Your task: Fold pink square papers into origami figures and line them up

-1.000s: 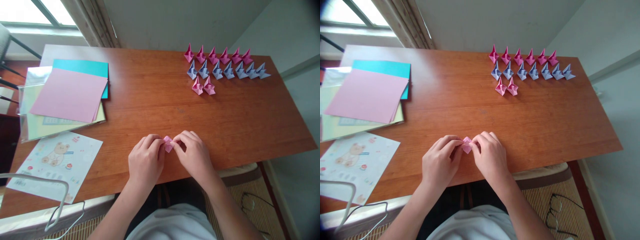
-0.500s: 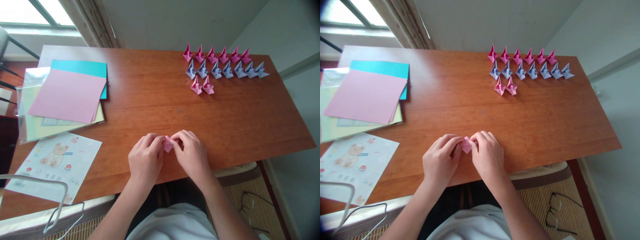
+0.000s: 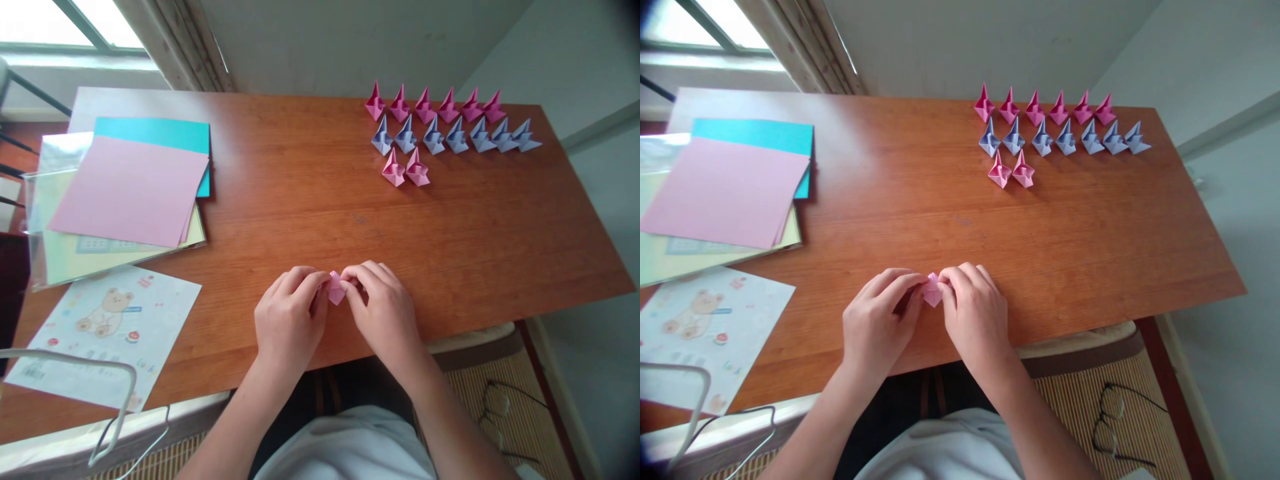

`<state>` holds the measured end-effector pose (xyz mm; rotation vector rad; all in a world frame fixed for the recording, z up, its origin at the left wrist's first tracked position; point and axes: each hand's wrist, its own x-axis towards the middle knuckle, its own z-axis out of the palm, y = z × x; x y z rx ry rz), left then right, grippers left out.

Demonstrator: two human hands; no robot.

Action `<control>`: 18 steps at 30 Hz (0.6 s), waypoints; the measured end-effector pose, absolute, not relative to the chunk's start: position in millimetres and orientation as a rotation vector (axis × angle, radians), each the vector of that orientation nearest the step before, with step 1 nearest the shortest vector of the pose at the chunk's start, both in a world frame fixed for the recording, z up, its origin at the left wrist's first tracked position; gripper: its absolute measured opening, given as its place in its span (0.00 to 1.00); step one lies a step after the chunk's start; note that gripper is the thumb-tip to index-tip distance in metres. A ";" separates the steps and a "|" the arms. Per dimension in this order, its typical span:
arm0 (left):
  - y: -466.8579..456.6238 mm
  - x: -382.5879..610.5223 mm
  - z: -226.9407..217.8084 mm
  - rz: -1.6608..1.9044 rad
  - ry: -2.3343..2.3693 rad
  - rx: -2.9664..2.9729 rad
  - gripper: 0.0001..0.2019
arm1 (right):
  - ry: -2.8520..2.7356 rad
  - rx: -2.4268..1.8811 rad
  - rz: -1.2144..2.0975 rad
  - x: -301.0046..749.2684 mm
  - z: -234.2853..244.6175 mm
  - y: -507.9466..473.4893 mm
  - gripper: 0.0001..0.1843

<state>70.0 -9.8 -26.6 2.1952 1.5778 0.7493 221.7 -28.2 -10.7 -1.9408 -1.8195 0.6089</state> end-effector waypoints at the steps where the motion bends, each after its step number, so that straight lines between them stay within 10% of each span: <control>1: -9.7 70.1 -27.0 0.748 1.582 2.205 0.06 | -1.817 -1.938 0.609 221.8 -10.7 -28.4 0.08; 18: -8.8 69.4 -26.5 0.726 1.517 2.247 0.05 | -1.813 -1.917 0.562 220.9 -11.0 -35.8 0.05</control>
